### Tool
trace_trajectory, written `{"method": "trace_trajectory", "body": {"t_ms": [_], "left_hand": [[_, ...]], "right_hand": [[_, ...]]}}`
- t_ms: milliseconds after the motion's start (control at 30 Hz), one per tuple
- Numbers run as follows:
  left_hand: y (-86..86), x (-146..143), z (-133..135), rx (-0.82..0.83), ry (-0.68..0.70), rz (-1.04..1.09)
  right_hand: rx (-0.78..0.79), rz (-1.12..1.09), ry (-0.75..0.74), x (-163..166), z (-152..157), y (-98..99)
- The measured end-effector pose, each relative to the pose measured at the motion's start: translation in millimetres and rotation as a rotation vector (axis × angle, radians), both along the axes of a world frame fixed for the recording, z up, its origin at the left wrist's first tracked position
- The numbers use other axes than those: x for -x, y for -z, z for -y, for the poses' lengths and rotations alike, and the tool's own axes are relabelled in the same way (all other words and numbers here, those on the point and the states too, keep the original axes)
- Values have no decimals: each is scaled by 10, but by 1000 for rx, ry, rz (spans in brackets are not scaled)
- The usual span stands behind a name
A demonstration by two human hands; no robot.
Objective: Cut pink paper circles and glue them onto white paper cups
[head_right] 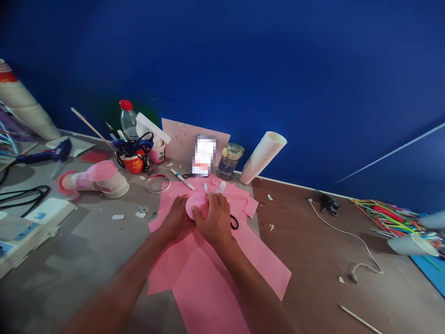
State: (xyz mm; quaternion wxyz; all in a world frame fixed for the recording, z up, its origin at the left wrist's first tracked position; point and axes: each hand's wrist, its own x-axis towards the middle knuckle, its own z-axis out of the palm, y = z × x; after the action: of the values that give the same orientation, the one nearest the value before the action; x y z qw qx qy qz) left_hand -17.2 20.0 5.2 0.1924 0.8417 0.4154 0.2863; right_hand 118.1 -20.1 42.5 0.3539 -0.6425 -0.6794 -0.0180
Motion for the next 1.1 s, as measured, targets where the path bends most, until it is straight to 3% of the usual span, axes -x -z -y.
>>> {"method": "trace_trajectory", "body": {"t_ms": [267, 500, 700, 867, 1033, 1100], "left_hand": [[174, -16, -8, -40, -127, -46], [192, 3, -25, -3, -89, -121], [92, 173, -67, 122, -7, -118], [15, 323, -155, 176, -1, 28], [-53, 319, -255, 271, -319, 368], [-77, 280, -248, 305, -325, 494]], "right_hand": [[-1, 31, 3, 86, 10, 92], [-5, 43, 11, 93, -4, 179], [43, 40, 6, 101, -11, 180], [-9, 55, -18, 96, -14, 130], [7, 53, 2, 92, -30, 135], [24, 69, 2, 94, -33, 141]]}}
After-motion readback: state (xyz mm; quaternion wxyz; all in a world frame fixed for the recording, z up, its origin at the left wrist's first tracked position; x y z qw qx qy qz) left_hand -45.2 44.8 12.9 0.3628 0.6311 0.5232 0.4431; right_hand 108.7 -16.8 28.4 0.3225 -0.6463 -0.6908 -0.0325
